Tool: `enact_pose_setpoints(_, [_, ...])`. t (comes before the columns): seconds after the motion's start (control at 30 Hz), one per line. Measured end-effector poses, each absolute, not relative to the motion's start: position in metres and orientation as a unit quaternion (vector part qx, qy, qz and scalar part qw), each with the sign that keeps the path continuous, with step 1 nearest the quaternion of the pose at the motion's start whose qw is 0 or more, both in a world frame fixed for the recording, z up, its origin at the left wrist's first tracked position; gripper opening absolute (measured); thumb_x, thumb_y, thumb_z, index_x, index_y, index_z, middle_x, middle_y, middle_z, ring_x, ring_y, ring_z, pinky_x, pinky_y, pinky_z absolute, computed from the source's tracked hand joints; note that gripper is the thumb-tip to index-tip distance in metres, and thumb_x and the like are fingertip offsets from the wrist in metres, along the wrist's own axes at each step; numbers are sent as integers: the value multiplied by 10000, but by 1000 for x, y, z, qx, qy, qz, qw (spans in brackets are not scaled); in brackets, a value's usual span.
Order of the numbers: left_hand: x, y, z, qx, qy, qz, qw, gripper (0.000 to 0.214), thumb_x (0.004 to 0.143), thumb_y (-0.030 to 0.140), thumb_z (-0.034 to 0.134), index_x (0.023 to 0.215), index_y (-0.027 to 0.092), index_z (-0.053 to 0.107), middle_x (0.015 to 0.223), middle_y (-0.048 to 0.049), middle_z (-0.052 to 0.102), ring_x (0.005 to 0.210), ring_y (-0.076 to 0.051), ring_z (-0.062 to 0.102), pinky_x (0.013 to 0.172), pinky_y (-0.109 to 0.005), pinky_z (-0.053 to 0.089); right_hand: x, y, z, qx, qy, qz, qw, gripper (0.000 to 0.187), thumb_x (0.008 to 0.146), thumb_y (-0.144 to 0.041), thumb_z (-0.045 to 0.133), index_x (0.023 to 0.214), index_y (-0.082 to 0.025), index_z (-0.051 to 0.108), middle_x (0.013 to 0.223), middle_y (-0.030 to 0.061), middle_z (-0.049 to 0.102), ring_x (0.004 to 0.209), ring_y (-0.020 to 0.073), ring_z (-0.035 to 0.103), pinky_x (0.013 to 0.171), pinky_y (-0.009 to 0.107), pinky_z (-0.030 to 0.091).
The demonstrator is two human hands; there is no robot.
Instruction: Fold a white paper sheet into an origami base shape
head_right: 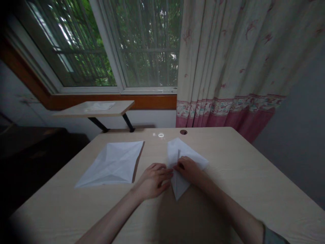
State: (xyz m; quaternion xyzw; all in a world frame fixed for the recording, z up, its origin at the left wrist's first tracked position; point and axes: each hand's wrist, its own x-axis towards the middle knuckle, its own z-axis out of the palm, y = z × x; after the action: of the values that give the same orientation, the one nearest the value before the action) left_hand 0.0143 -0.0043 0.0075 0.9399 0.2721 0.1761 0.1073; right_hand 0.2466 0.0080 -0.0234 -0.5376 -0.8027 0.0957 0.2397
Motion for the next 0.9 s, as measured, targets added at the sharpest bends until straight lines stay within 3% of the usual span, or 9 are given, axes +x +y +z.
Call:
enact_pose_setpoints(0.3, [12,-3,10,935,283,181,114,188,926,372,625,1066,294,725,1213,54,721,1065,-239,597,938,-431,442,240,8,-25,-540,-794,115,254,174,867,-151,647,717,-195,570,750,22,612,714,182,571,662,300,442])
enact_pose_setpoints(0.57, [7,-1,8,931,275,202,127,186,926,312,627,1075,274,732,1161,18,741,1042,-237,618,925,-418,468,241,5,-33,-530,-796,98,276,136,867,-148,637,764,-208,570,797,19,622,736,188,592,700,318,489])
enact_pose_setpoints(0.9, [6,4,1,905,288,306,69,189,957,237,564,829,211,701,910,-14,729,869,-194,618,793,-355,470,241,1,-29,-521,-802,71,284,113,866,-140,628,769,-195,615,843,54,671,822,216,627,776,351,515])
